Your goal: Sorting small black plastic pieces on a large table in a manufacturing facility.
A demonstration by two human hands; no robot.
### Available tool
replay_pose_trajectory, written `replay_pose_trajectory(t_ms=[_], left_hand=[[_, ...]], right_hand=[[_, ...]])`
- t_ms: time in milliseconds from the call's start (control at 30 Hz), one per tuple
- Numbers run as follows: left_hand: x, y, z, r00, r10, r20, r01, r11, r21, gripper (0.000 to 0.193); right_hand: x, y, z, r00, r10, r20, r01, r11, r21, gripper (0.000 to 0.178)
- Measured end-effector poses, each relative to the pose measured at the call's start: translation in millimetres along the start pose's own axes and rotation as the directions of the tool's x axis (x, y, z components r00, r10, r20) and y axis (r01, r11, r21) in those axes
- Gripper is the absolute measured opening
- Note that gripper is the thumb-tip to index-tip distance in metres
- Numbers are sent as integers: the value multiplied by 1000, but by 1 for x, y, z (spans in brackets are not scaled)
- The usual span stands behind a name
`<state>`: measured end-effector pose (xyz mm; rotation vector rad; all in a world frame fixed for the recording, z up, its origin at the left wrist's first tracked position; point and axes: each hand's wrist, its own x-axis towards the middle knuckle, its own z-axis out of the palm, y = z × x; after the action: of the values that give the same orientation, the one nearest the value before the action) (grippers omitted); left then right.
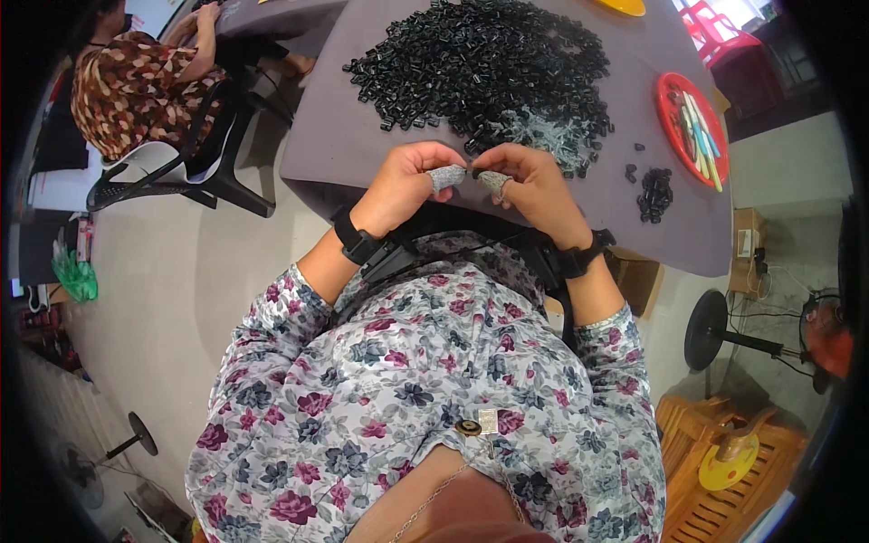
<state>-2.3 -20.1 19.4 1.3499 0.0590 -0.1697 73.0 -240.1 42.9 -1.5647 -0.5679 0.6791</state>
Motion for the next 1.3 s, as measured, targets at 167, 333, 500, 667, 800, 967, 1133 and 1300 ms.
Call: replay_pose_trajectory(t_ms=[167, 333, 500, 667, 800, 967, 1133, 1300], left_hand=[[-1, 9, 2, 999, -41, -18, 41, 999, 26, 14], [-2, 8, 1, 999, -38, -12, 39, 999, 3, 15], [-1, 6, 4, 999, -31, -18, 32, 1000, 2, 15], [0, 7, 7, 999, -45, -18, 45, 999, 18, 15], [0, 4, 8, 1000, -18, -9, 18, 1000, 11, 15], [0, 2, 7, 1000, -2, 16, 2, 999, 34, 18], [0, 0, 8, 999, 23, 37, -24, 998, 49, 19], [1, 5, 8, 999, 2, 44, -6, 996, 87, 24]], right_hand=[[-1, 2, -3, 998, -17, -63, 20, 998, 53, 29], [-5, 3, -3, 999, 39, -31, -34, 987, 159, 26], [-6, 8, 1, 998, 12, -62, 1, 977, 214, 19], [-5, 17, -2, 995, -31, -96, 49, 980, 192, 16], [-3, 22, 1, 996, -7, -88, 31, 961, 274, 15], [-4, 20, 1, 996, 32, -82, -12, 973, 232, 13], [-5, 14, 3, 996, 43, -76, -25, 975, 220, 16], [-6, 10, 2, 999, 28, -22, -25, 987, 158, 24]])
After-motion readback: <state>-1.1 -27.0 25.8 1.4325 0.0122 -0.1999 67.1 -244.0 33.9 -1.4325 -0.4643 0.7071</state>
